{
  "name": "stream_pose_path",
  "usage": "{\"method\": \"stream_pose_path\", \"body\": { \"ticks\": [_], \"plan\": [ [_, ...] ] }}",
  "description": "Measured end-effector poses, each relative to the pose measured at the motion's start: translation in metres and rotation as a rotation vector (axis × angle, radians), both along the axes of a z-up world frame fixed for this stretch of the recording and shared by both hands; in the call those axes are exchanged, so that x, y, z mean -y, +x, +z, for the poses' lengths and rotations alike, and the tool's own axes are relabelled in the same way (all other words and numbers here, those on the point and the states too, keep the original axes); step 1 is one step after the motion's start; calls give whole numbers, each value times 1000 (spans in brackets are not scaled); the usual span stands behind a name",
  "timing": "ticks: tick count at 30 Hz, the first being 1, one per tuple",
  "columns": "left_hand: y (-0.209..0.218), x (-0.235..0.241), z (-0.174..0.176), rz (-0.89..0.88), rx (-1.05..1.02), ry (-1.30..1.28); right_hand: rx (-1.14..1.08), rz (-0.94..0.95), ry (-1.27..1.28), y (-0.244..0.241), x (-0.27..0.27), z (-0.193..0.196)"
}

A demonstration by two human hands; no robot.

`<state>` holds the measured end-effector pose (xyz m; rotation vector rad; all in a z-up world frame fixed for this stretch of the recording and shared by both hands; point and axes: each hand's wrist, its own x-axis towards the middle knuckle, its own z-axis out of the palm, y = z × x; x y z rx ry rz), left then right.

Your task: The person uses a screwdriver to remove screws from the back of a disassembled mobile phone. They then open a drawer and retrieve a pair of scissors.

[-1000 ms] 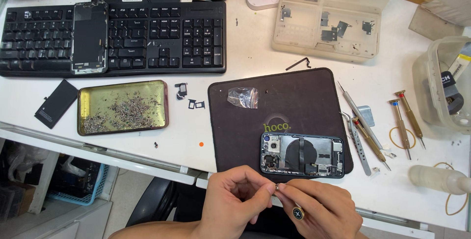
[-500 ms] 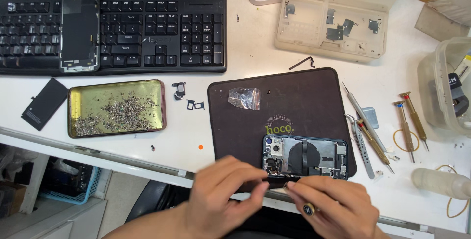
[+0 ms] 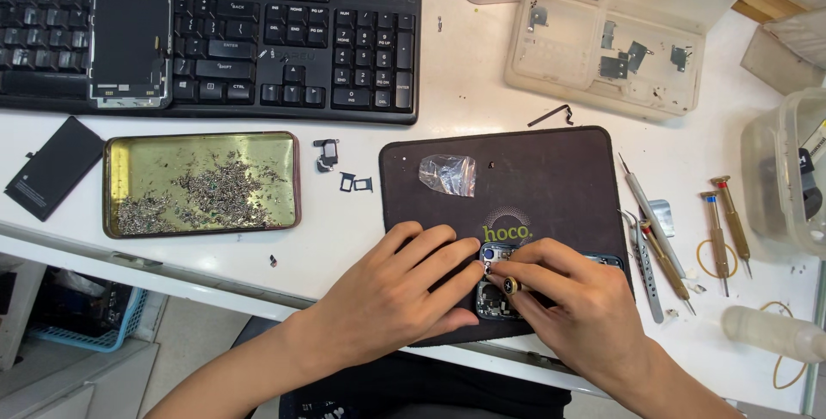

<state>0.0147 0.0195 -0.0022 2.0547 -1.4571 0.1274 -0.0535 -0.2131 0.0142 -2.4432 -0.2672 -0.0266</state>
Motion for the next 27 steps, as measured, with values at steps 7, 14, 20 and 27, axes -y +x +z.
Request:
{"method": "stream_pose_path", "body": {
  "ticks": [7,14,20,27],
  "plan": [
    [0,3,-1,-9,54,10,-139,-40,-67,3,-2,0],
    [0,3,0,-11,80,23,-24,-15,-57,-3,-2,-3],
    [1,2,1,-13,154,33,-5,-15,-35,-7,-1,-8],
    [0,3,3,-7,225,46,20,-1,45,-10,4,-3]
  ]
}}
